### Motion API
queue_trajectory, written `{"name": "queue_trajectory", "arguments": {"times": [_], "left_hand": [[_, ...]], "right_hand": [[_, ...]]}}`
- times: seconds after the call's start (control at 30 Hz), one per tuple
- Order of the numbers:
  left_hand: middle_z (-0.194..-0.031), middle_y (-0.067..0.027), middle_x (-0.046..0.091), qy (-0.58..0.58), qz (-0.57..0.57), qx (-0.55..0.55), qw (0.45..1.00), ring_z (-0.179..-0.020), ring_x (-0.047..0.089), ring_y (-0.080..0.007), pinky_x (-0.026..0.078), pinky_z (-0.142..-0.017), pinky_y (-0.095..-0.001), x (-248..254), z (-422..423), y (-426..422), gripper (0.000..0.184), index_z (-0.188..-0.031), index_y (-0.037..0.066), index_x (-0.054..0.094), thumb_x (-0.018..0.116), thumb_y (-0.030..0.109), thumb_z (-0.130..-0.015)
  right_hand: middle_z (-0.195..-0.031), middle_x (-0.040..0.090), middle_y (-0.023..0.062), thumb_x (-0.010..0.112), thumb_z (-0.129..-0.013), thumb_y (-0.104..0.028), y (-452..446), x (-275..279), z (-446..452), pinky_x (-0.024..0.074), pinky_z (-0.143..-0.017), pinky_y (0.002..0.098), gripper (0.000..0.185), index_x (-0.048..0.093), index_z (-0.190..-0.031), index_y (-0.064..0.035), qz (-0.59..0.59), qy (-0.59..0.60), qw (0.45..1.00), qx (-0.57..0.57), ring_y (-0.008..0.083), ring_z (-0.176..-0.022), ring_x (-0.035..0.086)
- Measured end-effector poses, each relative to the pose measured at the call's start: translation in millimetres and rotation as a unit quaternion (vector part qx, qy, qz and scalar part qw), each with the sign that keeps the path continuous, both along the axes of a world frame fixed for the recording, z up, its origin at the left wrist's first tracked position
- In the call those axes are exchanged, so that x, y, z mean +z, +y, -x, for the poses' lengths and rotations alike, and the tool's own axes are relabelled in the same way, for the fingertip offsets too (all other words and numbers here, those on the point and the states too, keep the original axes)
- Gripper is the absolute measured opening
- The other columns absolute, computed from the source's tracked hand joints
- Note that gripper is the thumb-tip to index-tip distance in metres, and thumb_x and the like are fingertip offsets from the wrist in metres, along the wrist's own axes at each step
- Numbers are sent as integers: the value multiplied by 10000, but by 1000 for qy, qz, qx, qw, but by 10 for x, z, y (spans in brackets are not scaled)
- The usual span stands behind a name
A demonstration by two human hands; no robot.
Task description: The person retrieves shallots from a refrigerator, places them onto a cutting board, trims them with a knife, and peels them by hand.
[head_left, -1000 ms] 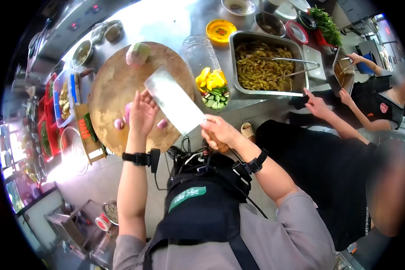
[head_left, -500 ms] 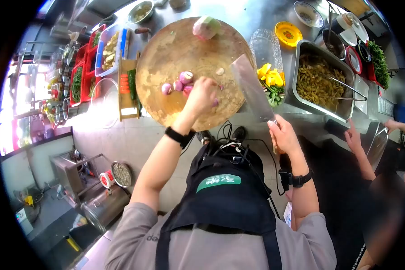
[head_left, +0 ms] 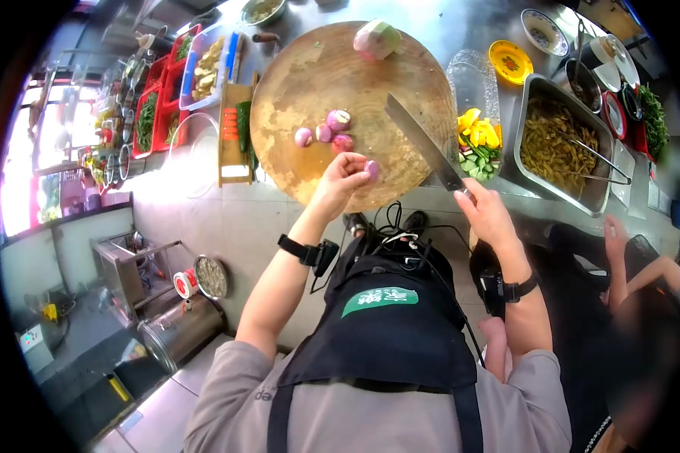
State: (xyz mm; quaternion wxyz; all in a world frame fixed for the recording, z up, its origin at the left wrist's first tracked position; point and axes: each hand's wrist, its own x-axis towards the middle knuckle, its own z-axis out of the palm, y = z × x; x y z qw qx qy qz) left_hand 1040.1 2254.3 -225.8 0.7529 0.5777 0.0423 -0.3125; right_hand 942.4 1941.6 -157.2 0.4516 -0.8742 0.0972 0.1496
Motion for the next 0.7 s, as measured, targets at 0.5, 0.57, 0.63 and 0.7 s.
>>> {"name": "queue_trajectory", "arguments": {"times": [0.5,0.57,0.63,0.7], "left_hand": [[-991,-42,633,-223,-215,-53,950,-892,626,-135,542,-796,-275,129,56,-261,264,-1090,24,601,732,-10,-862],[-939,-76,627,-343,-303,-80,886,-874,634,-159,525,-791,-273,184,43,-370,224,-1028,15,627,734,-18,-834],[-974,-67,640,-314,-280,-80,904,-886,636,-148,535,-804,-273,80,13,-413,251,-1072,22,619,732,-13,-850],[-1010,-58,654,-281,-258,-81,921,-898,639,-138,545,-816,-273,34,13,-423,279,-1116,29,611,729,-8,-866]], "right_hand": [[-787,640,229,629,-963,-220,246,-62,316,492,-669,453,257,605,-1123,-21,-45,25,998,-30,433,-781,647],[-789,641,231,631,-962,-221,259,-35,328,492,-669,453,263,606,-1131,-21,-35,22,999,-33,432,-782,648],[-791,642,233,632,-961,-222,274,-34,312,493,-669,454,270,606,-1140,-21,-27,15,999,-38,432,-784,648],[-794,642,236,634,-963,-225,287,-58,321,493,-666,447,286,604,-1153,-14,-7,-47,998,-40,432,-785,648]]}}
